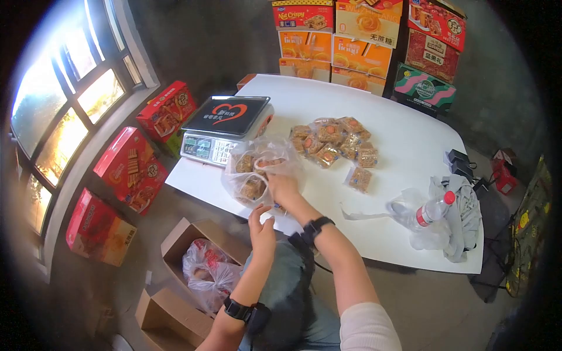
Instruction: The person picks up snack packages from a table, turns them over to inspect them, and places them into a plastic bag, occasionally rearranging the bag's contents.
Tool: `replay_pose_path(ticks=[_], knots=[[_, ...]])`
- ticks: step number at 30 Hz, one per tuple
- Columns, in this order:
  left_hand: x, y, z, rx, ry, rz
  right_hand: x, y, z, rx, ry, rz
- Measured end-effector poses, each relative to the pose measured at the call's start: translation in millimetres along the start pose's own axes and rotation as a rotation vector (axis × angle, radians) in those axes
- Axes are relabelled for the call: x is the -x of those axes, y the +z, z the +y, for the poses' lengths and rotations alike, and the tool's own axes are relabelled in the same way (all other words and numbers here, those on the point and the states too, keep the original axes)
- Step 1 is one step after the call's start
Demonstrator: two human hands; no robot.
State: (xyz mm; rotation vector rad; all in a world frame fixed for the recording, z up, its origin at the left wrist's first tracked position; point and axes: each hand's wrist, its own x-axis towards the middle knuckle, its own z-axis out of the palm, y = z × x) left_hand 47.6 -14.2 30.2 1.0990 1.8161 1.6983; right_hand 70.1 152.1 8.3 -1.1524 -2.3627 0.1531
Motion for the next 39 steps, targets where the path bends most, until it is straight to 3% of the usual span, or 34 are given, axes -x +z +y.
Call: replay_pose_path(ticks=[2,4,5,7,11,12,14,15,17,21,23,24,26,27,29,31,33,35,37,39], knots=[[-1.5,-3.1,2.9,0.035,-0.029,-0.002,24.0,-30.7,-8.2,0.032,-0.09,-0.029],[-3.0,-6.4,1.6,0.056,-0.064,-0.011,46.9,-49.8,2.2,-0.284,-0.429,0.163],[-3.3,-6.8,3.0,0.066,-0.068,-0.018,57.7,-60.8,9.0,-0.273,-0.424,0.158],[-3.4,-8.4,8.7,0.148,-0.107,-0.005,75.8,-81.3,30.3,-0.219,-0.31,0.311],[-3.7,-7.0,4.5,0.096,-0.089,-0.007,82.3,-78.9,113.2,0.32,0.276,0.406],[-3.3,-5.8,2.7,0.098,-0.07,-0.005,88.3,-78.0,128.6,0.326,0.274,0.407],[-1.3,-3.9,8.5,0.148,-0.1,-0.005,100.4,-71.4,154.4,0.394,0.596,0.139],[-0.9,-3.2,10.8,0.191,-0.133,-0.007,104.0,-66.3,164.3,0.397,0.594,0.144],[-0.8,-0.7,8.6,0.181,-0.115,-0.009,110.6,-57.4,178.5,0.186,0.482,0.218],[1.9,1.6,12.3,0.168,-0.108,-0.029,111.5,-49.6,171.1,0.037,0.487,0.309],[3.1,0.3,14.0,0.174,-0.101,-0.03,107.8,-55.3,164.3,-0.355,0.516,0.506],[3.5,0.1,14.3,0.182,-0.097,-0.027,107.0,-59.6,156.6,-0.355,0.516,0.507],[4.1,-0.3,11.1,0.217,-0.07,-0.035,107.3,-73.8,132.8,-1.396,0.57,0.642],[6.0,-0.9,9.5,0.246,-0.045,-0.043,110.8,-90.6,108.2,-1.397,0.575,0.638],[7.8,-0.5,11.5,0.297,-0.053,-0.098,119.5,-126.2,46.8,-1.835,0.61,0.68],[10.6,-0.1,16.3,0.342,-0.062,-0.152,135.5,-123.3,11.5,-1.9,0.613,0.627],[14.3,-0.8,22.4,0.502,-0.087,-0.372,148.7,-117.1,-10.8,-1.97,0.618,0.574],[17.3,-3.6,22.4,0.424,-0.043,-0.423,157.5,-111.7,-26.1,-1.979,0.524,0.323],[25.5,-9.8,31.9,0.426,-0.071,-0.487,156.7,-107.2,-33.3,-2.048,0.558,0.344],[24.9,-10.0,33.0,0.454,-0.13,-0.507,154.4,-103.6,-34.1,-1.75,0.694,0.403]])
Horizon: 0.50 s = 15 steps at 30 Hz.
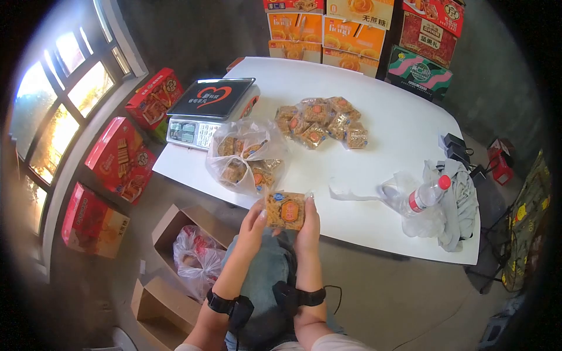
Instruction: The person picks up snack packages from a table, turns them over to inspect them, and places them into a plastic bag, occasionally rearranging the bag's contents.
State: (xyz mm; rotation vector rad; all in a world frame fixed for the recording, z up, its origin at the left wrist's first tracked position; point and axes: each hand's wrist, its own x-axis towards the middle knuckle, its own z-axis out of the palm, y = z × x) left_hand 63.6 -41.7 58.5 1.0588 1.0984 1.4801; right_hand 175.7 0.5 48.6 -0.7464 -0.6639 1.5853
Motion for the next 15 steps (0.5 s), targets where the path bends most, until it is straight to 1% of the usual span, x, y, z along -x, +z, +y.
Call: replay_pose_path(ticks=[1,2,3,5,6,7,8,10,11,13,15], knots=[[-2.9,-1.1,-4.4,-0.069,0.03,-0.002,7.1,0.9,-9.7,0.049,0.002,-0.114],[-4.7,-1.5,-6.7,-0.137,0.059,-0.004,9.8,1.8,-11.6,0.048,0.003,-0.115],[-5.7,-1.3,-6.4,-0.137,0.058,-0.003,12.9,1.6,-11.9,0.084,-0.013,-0.074],[-7.5,-1.1,-5.6,-0.226,0.173,0.018,13.6,-2.0,-7.6,0.119,-0.028,-0.032],[-7.2,-0.2,-5.2,-0.226,0.17,0.019,11.3,-3.4,-3.9,0.254,-0.16,-0.027],[-6.5,0.7,-4.5,-0.225,0.166,0.084,10.1,-4.8,-1.4,0.389,-0.292,-0.021],[-5.7,1.2,-4.5,-0.225,0.161,0.149,11.4,-7.0,-0.5,0.388,-0.289,-0.02],[-5.5,0.9,-6.6,-0.247,0.162,0.166,18.3,1.9,-10.7,0.391,-0.221,-0.031],[-5.6,0.7,-7.0,-0.268,0.166,0.182,19.1,2.0,-11.6,0.39,-0.22,-0.032],[-5.7,1.2,-5.0,-0.275,0.178,0.176,20.4,1.1,-12.7,0.428,-0.133,-0.04],[-6.1,1.6,-3.0,-0.282,0.189,0.167,19.1,-1.8,-8.8,0.448,-0.137,-0.019]])
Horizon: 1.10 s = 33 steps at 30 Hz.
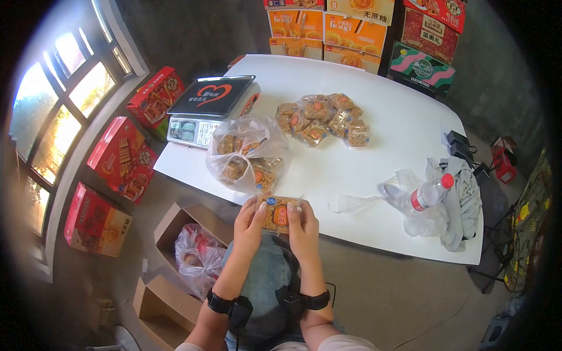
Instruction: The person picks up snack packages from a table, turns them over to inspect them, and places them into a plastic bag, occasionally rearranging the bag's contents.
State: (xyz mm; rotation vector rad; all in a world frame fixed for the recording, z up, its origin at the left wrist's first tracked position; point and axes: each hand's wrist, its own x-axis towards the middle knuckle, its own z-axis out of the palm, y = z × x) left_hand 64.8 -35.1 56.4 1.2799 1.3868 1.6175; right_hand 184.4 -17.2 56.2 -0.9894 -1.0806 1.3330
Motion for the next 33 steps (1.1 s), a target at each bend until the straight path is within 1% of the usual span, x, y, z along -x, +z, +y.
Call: replay_pose_path(ticks=[5,7,9,11,13,15,17,20,21,22,23,25,27,29,31,32,33], knots=[[1.4,1.1,3.6,0.028,0.001,0.03,-0.5,-0.9,1.6,0.056,-0.038,0.007],[1.9,-0.4,1.5,0.019,0.012,0.035,-1.8,0.7,5.7,0.023,-0.128,0.005],[2.1,-1.8,2.0,0.008,0.023,0.039,-0.7,1.4,4.9,0.038,-0.132,-0.001],[2.1,-2.3,4.6,-0.049,0.083,0.045,-0.5,2.6,4.9,0.053,-0.136,-0.005],[2.6,-0.9,4.5,-0.029,0.11,0.064,-0.8,3.3,6.5,0.116,-0.194,0.021],[3.0,-0.2,4.3,-0.009,0.137,0.083,0.0,1.5,5.7,0.136,-0.173,0.011],[3.0,-0.1,4.3,-0.078,0.21,0.087,-0.3,0.2,6.5,0.157,-0.152,0.002],[2.4,-1.0,1.3,-0.086,0.256,0.072,-1.0,-0.1,8.0,0.165,-0.195,0.007],[2.4,-0.8,1.6,-0.086,0.257,0.071,0.1,-0.1,5.0,0.135,-0.137,-0.017],[2.4,-0.2,2.2,-0.07,0.236,0.081,0.5,-0.1,3.2,0.104,-0.079,-0.04],[2.2,0.5,2.8,-0.053,0.216,0.091,-0.7,-0.4,4.2,0.103,-0.08,-0.039],[4.1,1.4,2.9,-0.061,0.192,0.113,-4.1,0.1,4.0,0.101,-0.177,-0.052],[5.3,2.2,1.8,-0.069,0.17,0.137,-0.7,-2.6,-9.5,0.09,-0.152,-0.021],[4.9,2.5,-1.9,0.026,-0.02,0.272,-1.8,-6.0,-17.2,0.081,-0.126,0.008],[3.9,0.8,0.8,-0.006,-0.047,0.29,-5.8,-11.6,-19.2,0.48,-0.595,-0.017],[3.6,0.5,1.7,-0.038,-0.074,0.306,-8.3,-13.6,-20.9,0.575,-0.706,-0.098],[3.6,0.7,1.3,-0.038,-0.075,0.306,-5.3,-12.5,-28.2,0.575,-0.704,-0.098]])
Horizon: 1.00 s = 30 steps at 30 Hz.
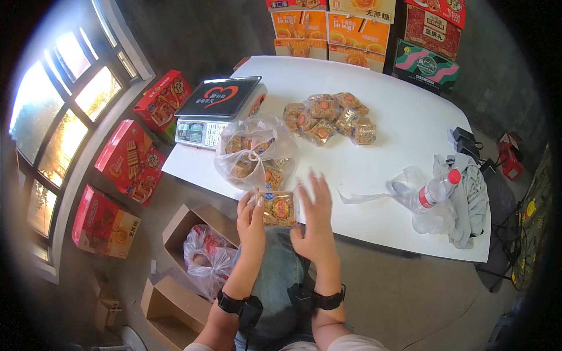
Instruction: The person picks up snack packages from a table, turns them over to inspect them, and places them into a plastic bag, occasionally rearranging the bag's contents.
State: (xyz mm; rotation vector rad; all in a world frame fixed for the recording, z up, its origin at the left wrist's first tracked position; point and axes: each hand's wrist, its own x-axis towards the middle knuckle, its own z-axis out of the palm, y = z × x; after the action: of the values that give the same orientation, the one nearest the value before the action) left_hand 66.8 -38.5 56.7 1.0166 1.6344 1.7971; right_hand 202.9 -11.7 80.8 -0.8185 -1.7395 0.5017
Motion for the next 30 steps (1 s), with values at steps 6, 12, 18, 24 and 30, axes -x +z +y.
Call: replay_pose_path(ticks=[6,12,18,24,30], knots=[[2.4,5.2,4.1,-0.159,0.157,-0.057,2.9,10.9,-20.8,0.257,0.087,-0.325],[2.1,2.7,1.8,0.058,0.077,-0.231,4.0,6.8,-6.6,0.191,0.194,-0.151],[-0.2,4.1,0.4,0.321,-0.172,-0.475,14.3,8.6,-3.3,-0.632,0.417,0.072],[13.5,4.2,-0.9,0.388,-0.089,-0.568,13.1,13.3,-5.5,-0.787,0.347,-0.034],[17.5,7.3,8.1,0.462,-0.232,-0.289,8.5,13.6,-5.1,-0.755,0.274,-0.015]])
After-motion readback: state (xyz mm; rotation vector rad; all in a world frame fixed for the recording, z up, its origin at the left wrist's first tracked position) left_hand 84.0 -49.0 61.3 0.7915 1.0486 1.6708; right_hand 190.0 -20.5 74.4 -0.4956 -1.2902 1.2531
